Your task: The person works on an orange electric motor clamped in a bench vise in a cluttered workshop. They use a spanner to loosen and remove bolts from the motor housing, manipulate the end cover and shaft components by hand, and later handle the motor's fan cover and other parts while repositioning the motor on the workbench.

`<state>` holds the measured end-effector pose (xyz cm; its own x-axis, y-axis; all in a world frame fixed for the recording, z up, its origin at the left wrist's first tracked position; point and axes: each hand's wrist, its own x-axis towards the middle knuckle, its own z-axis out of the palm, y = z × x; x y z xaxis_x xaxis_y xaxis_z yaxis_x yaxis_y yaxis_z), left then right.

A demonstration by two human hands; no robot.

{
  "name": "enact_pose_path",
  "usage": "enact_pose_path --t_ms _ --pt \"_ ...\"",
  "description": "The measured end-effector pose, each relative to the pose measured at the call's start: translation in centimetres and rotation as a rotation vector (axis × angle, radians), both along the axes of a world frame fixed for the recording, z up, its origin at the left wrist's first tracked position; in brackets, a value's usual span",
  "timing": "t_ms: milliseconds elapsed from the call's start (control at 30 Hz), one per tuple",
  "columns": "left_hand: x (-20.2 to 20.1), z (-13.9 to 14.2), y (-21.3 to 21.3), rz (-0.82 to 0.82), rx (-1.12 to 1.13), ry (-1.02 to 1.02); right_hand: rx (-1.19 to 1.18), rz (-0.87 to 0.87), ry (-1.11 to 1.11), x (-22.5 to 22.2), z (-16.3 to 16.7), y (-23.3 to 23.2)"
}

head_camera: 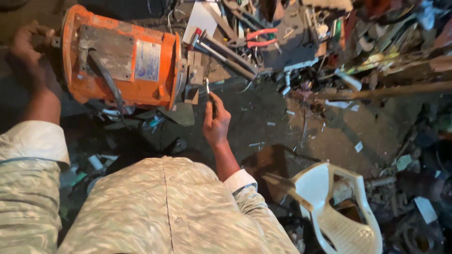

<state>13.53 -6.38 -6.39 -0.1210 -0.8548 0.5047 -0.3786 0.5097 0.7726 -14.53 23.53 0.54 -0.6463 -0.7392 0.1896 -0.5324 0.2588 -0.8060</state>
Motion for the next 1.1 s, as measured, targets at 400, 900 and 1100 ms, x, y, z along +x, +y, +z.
enact_pose_path --t_ms 400,900,1100 --pt "-0.3 2.0 1.0 0.117 0.047 -0.146 -0.083 0.035 -0.071 0.5 -0.7 -0.4" --pt "1.7 -2.4 -0.3 -0.011 0.146 0.061 -0.645 0.365 0.253 0.2 0.8 -5.3" --pt "2.9 -3.9 1.5 -0.035 0.183 0.063 -0.787 0.254 -0.02 -0.7 0.4 -6.2"
